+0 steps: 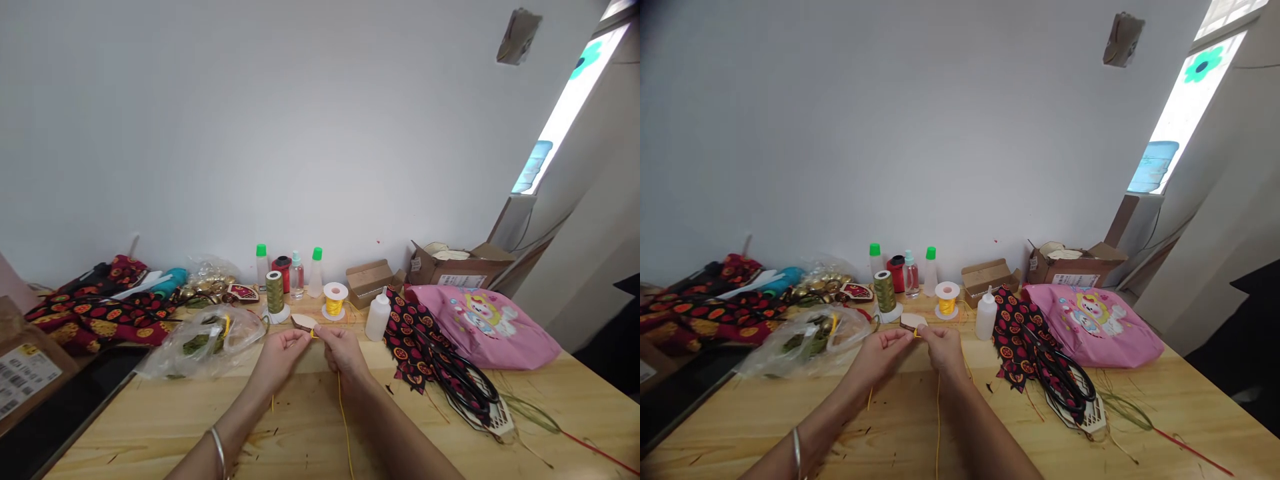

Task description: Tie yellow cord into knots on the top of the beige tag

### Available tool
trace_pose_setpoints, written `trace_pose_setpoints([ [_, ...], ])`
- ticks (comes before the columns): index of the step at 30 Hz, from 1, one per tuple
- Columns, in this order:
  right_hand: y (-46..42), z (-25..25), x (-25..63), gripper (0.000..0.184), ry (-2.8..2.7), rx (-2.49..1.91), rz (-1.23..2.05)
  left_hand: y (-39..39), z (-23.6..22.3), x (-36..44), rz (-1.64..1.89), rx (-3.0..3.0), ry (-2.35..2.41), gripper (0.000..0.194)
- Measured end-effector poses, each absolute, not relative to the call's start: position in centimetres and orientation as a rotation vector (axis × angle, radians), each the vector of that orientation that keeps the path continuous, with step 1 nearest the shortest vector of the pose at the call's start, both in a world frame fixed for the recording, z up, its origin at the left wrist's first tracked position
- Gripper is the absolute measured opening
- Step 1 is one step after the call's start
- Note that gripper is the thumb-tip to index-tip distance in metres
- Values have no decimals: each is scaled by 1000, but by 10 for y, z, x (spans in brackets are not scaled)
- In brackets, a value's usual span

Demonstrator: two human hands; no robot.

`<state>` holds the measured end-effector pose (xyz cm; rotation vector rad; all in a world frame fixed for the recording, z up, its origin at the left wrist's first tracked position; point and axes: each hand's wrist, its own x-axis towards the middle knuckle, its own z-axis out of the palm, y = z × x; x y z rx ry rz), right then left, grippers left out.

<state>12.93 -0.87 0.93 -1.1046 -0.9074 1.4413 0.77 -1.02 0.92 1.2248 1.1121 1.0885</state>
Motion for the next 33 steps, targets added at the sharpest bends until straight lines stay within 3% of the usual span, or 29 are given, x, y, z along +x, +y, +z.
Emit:
trace_pose_setpoints([
  [14,-11,10,129,25,-872,-1099,1376,-13,13,13,1137,1378,1087,23],
  [22,-11,13,133,33,-928,-1057,1403,-11,13,12,1191,1385,1168,23],
  [28,-11,20,136,16,-1061,-1050,1328,-7,10,8,1161,1270,1117,30],
  [33,-10,19,135,15,-1130,-1038,1180,-5,9,9,1136,1269,1034,27],
])
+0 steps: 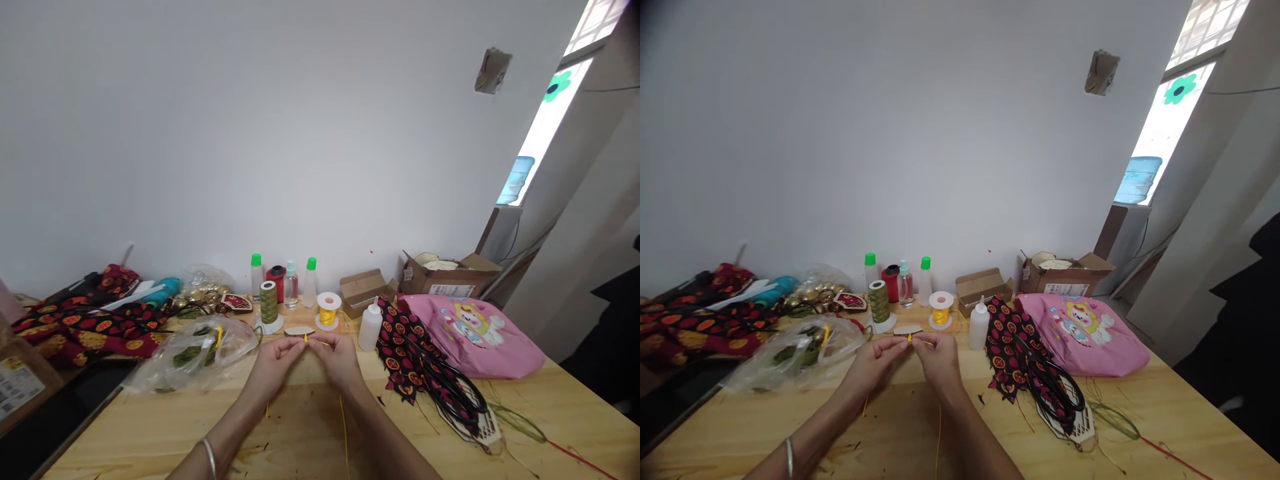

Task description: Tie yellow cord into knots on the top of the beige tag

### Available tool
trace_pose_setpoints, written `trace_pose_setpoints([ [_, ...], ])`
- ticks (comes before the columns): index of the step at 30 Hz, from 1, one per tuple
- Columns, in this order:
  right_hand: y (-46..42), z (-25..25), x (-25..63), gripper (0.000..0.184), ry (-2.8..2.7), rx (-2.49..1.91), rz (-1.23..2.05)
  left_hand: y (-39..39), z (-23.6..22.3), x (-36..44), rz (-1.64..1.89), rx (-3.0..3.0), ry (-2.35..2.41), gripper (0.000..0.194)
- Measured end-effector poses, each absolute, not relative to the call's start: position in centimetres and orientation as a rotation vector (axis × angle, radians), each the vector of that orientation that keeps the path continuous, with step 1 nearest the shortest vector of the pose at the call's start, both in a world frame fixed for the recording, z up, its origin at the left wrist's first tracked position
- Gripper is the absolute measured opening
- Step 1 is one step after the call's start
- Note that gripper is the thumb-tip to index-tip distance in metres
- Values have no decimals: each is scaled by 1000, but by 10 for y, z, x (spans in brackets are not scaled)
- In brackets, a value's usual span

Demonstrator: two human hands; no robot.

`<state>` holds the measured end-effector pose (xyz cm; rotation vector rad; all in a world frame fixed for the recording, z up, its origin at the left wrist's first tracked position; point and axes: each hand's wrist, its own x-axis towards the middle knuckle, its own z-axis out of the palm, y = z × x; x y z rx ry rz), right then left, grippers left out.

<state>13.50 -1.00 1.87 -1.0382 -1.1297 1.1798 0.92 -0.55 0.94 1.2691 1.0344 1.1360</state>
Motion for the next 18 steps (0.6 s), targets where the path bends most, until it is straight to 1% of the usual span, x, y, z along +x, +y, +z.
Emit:
trace_pose_setpoints([
  [8,-8,9,134,18,-1233,-1005,1066,-10,12,9,1151,1352,1027,24],
  [13,-9,11,135,17,-1350,-1120,1000,-12,12,6,1170,1319,1048,17],
  [18,-8,10,136,17,-1447,-1176,910,-10,13,4,1150,1360,1080,20],
])
